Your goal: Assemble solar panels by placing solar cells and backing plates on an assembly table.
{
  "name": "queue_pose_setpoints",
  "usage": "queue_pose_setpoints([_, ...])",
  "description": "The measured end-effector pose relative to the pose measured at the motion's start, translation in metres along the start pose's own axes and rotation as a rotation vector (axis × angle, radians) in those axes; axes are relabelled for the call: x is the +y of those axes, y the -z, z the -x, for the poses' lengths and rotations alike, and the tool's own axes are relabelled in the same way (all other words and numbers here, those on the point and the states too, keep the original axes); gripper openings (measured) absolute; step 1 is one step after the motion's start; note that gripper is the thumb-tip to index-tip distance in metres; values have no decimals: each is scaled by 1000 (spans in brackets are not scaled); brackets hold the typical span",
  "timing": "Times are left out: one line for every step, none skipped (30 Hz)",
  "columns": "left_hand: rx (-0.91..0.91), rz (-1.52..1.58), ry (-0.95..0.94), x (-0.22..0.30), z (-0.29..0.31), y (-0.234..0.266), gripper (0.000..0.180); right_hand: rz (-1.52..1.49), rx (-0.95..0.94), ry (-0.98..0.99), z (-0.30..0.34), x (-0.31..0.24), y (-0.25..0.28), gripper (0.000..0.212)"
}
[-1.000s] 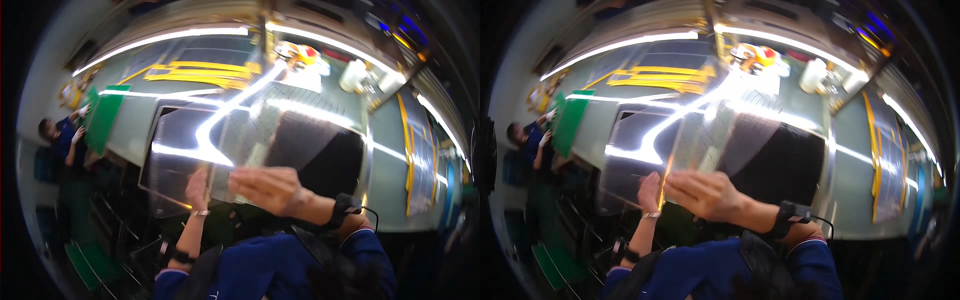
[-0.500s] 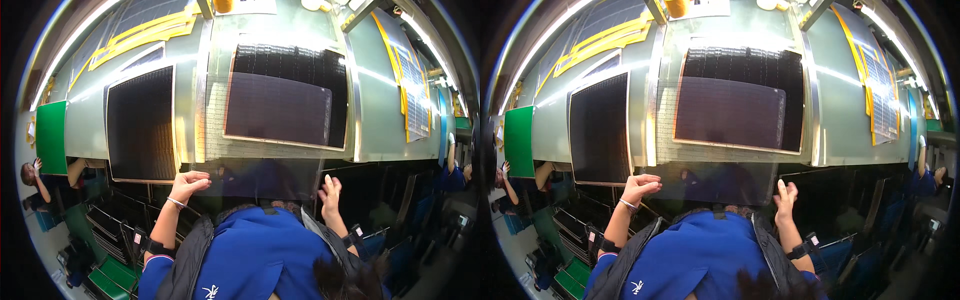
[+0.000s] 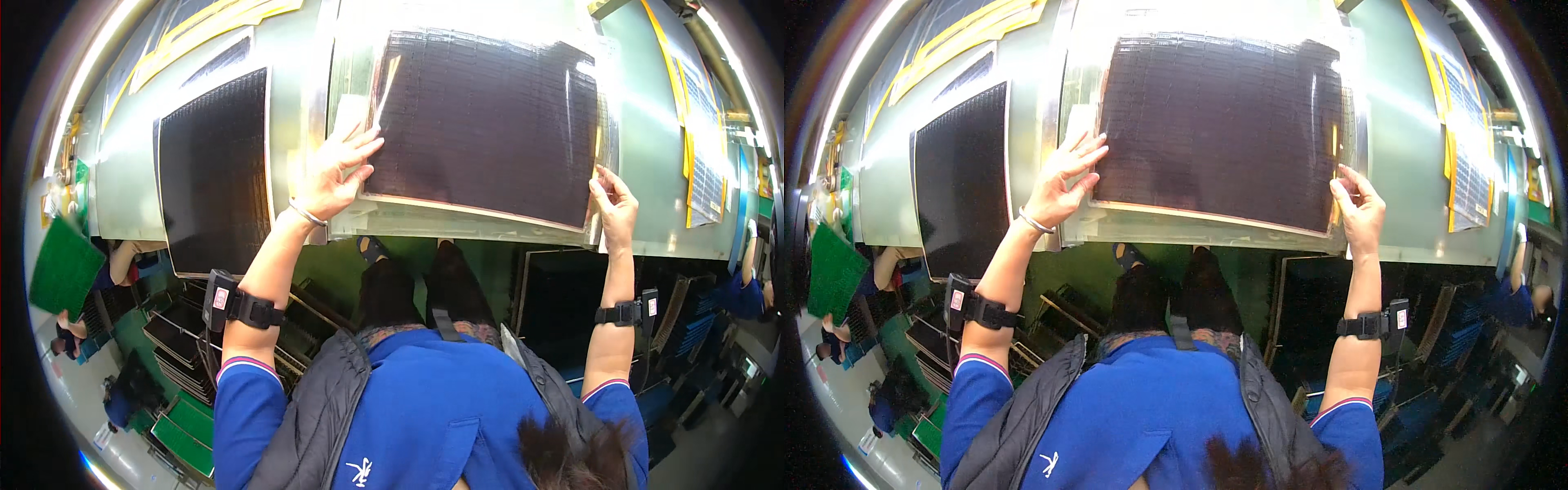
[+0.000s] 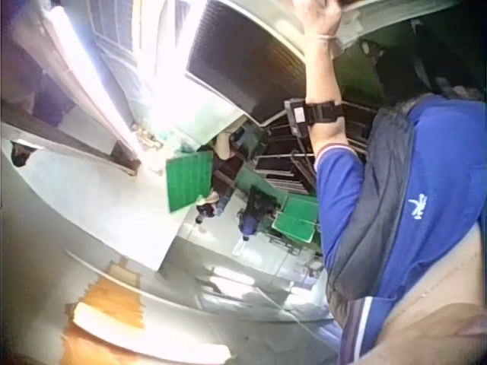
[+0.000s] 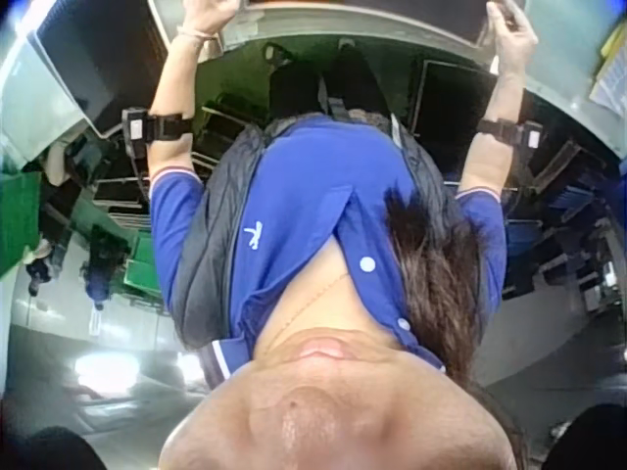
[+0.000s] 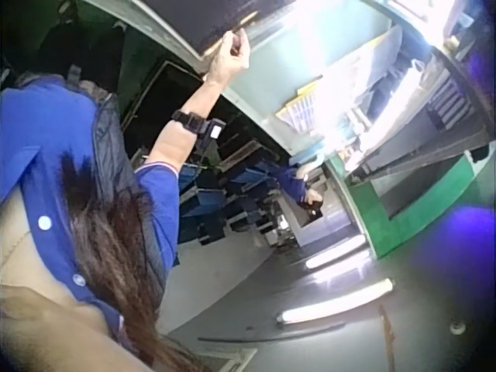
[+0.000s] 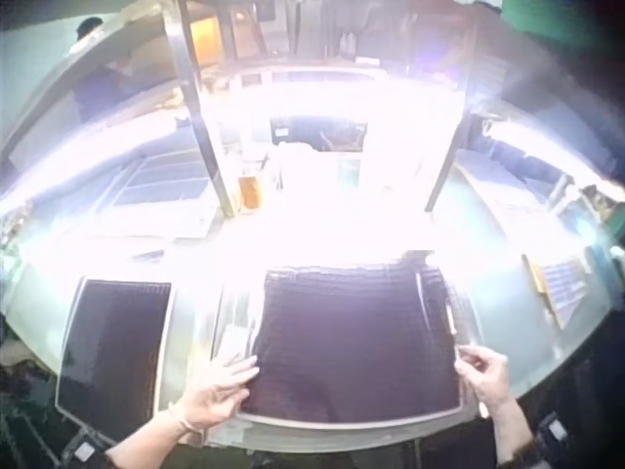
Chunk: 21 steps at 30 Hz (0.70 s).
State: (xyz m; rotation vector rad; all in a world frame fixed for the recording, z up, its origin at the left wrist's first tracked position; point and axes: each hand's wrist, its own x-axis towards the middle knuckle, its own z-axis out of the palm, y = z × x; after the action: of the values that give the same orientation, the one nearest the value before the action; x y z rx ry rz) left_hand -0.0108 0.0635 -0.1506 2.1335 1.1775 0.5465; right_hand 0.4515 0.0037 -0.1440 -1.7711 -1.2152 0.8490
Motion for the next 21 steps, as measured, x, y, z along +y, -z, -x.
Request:
queue_pose_setpoints([-4,1,6,-2,3,-2,47,-1,-5,-6,0,7,-2,31])
queue_pose_setpoints([-12,-16,8,-1,5,-4,50,-1,17,17,1,11,-3,31])
queue_pose_setpoints([-20,-33,9,0,6,-5,54,0,39,40,1,14,-4,31])
queue_pose_setpoints([-25,-31,13,0,6,-5,54,0,36,34,1,16,-5,31])
queue_pose_setpoints([-25,-27,14,0,5,-4,56,-13,42,51,0,15,-6,31])
queue_pose_setpoints([-26,-24,14,1,4,-3,59,-26,49,68,-2,15,-7,31])
queue_pose_setpoints([-27,-23,17,2,4,-1,59,-27,46,67,-4,16,-8,31])
queue_pose_setpoints([-21,-74,10,3,4,0,62,-44,48,68,-6,16,-8,32])
queue_pose_setpoints([-15,-125,3,4,3,1,65,-61,50,69,-7,16,-8,32])
queue_pose_setpoints([-14,-125,4,4,3,2,65,-60,49,69,-8,15,-9,32])
queue_pose_setpoints([-26,-117,-8,4,3,4,67,-59,51,55,-7,11,-10,32])
queue_pose_setpoints([-38,-109,-19,3,3,4,70,-58,52,42,-7,9,-11,32])
queue_pose_setpoints([-38,-108,-19,4,3,4,70,-57,52,42,-7,10,-10,32])
queue_pose_setpoints([-44,-79,-6,4,3,5,71,-64,46,50,-6,13,-10,32])
queue_pose_setpoints([-51,-50,6,4,3,5,73,-70,40,58,-6,15,-10,32])
queue_pose_setpoints([-51,-50,6,4,4,6,73,-70,40,57,-5,15,-10,32])
queue_pose_setpoints([-79,-5,25,2,5,6,73,-73,41,54,-4,16,-11,32])
queue_pose_setpoints([-108,41,45,1,6,6,73,-77,42,50,-4,17,-12,32])
queue_pose_setpoints([-108,41,46,-1,6,6,73,-77,41,50,-3,19,-12,32])
queue_pose_setpoints([-118,20,28,-3,6,5,74,-84,34,60,-3,21,-10,32])
queue_pose_setpoints([-127,0,11,-4,5,4,76,-90,27,71,-4,22,-9,33])
